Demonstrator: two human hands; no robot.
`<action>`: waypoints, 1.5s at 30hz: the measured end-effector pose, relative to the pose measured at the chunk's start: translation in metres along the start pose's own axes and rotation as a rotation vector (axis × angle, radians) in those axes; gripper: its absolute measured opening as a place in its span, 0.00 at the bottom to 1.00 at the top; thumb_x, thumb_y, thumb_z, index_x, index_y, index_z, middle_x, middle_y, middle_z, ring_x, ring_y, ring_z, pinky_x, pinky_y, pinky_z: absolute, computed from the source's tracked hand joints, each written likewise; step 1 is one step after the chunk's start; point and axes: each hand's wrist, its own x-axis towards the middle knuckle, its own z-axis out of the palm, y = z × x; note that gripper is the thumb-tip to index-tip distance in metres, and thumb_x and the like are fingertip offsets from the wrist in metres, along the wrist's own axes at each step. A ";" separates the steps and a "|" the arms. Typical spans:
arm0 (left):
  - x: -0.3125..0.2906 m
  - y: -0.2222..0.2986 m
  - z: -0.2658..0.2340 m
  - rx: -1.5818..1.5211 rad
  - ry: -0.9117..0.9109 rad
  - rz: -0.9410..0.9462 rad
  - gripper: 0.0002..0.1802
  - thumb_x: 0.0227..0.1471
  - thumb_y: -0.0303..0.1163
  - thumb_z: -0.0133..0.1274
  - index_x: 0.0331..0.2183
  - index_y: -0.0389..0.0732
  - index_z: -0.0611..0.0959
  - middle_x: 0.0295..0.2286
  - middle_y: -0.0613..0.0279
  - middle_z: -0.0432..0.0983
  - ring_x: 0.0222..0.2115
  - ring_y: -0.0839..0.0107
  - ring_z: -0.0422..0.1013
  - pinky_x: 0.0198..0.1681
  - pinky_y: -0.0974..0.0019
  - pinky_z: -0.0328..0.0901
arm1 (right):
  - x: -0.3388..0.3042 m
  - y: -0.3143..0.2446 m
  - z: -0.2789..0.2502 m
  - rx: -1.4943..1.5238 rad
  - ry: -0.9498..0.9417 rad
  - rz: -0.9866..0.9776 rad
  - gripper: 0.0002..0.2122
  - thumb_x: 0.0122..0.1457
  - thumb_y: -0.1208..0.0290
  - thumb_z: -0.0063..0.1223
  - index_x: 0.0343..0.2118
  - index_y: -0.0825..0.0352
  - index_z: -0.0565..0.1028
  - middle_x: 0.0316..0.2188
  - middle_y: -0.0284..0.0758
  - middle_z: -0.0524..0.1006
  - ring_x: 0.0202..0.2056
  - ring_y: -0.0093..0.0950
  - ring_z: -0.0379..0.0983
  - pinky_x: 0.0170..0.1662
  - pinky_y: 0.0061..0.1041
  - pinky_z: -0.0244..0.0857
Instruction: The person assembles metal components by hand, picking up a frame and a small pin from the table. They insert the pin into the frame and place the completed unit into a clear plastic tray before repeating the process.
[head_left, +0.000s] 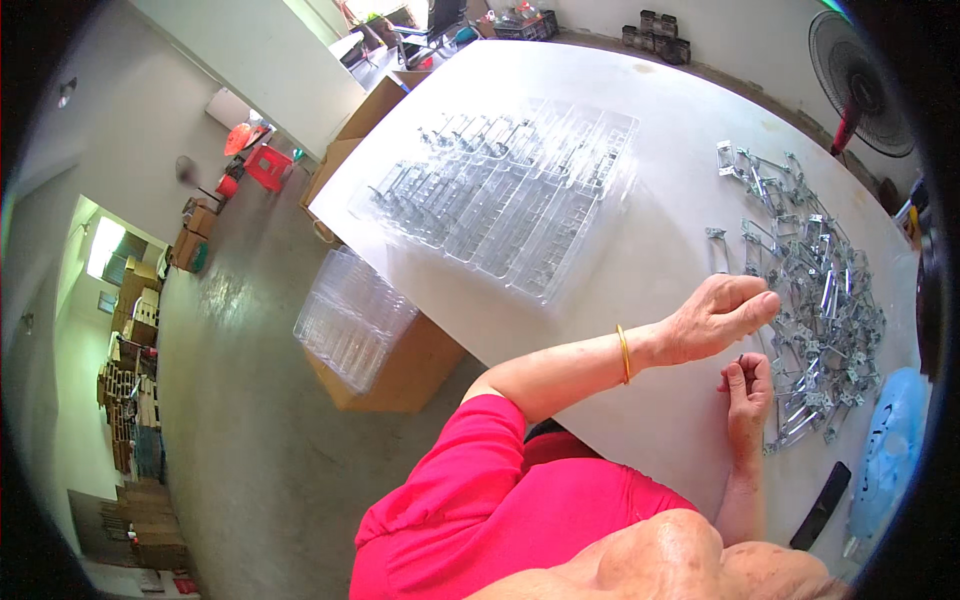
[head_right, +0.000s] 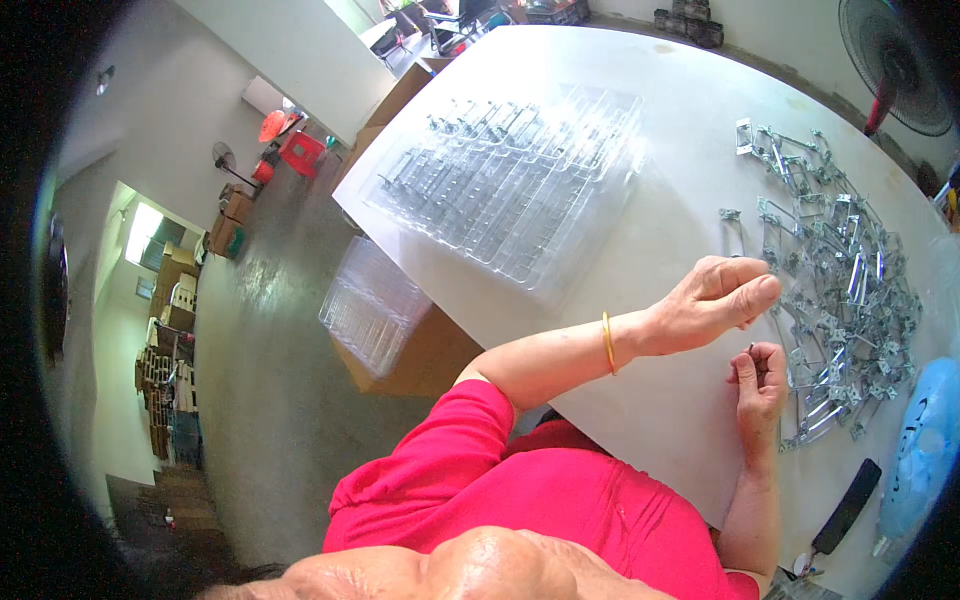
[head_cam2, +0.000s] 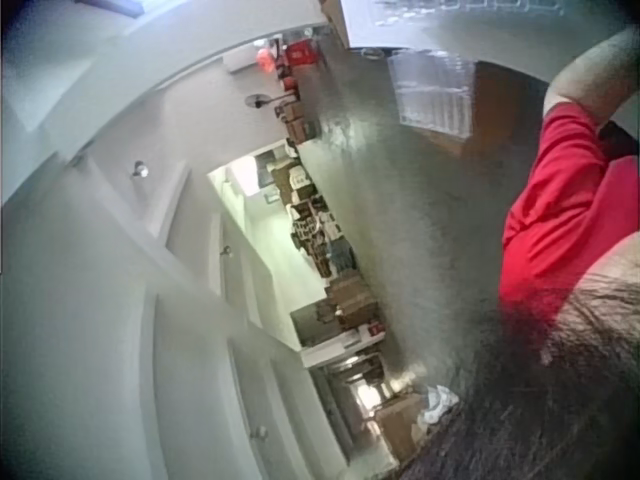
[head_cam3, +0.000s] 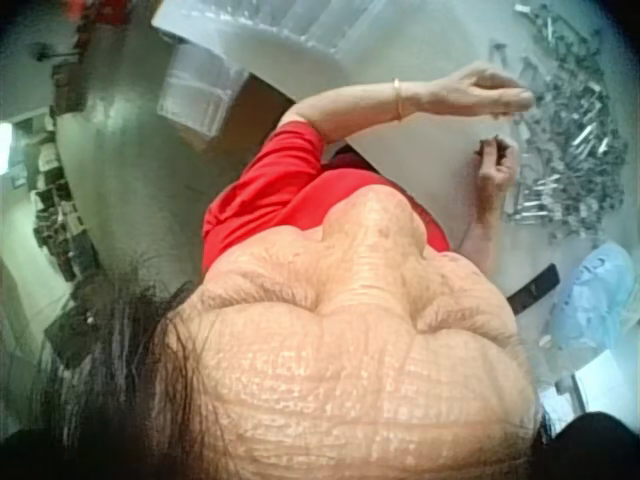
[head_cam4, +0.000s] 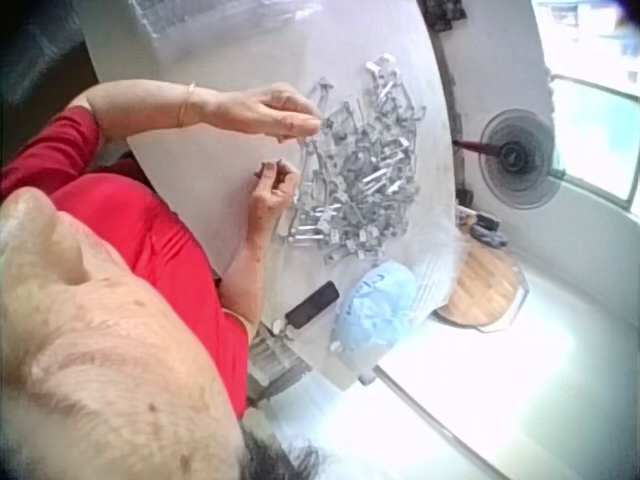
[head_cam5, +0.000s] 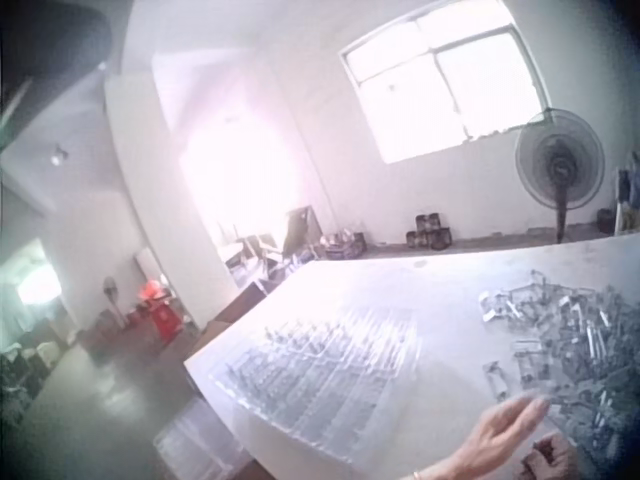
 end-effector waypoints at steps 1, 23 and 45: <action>0.000 0.021 0.004 -0.114 -0.059 0.011 0.27 0.68 0.50 0.48 0.22 0.41 0.72 0.19 0.72 0.62 0.23 0.81 0.58 0.25 0.70 0.54 | -0.001 -0.002 0.000 -0.002 -0.001 0.002 0.05 0.70 0.70 0.52 0.40 0.63 0.69 0.32 0.26 0.72 0.32 0.15 0.68 0.36 0.16 0.66; -0.072 0.142 -0.022 -0.741 -0.282 0.926 0.32 0.71 0.53 0.35 0.19 0.44 0.67 0.12 0.70 0.57 0.09 0.76 0.53 0.32 0.56 0.73 | 0.001 -0.002 -0.001 0.010 0.003 0.030 0.03 0.70 0.72 0.52 0.39 0.63 0.70 0.31 0.27 0.73 0.31 0.16 0.69 0.36 0.17 0.68; -0.060 0.137 0.000 -0.513 -0.166 1.129 0.33 0.69 0.53 0.39 0.14 0.47 0.63 0.13 0.67 0.57 0.10 0.67 0.58 0.24 0.60 0.61 | -0.002 -0.007 -0.004 -0.011 0.007 0.030 0.04 0.69 0.74 0.53 0.40 0.64 0.70 0.31 0.27 0.73 0.30 0.16 0.69 0.34 0.18 0.68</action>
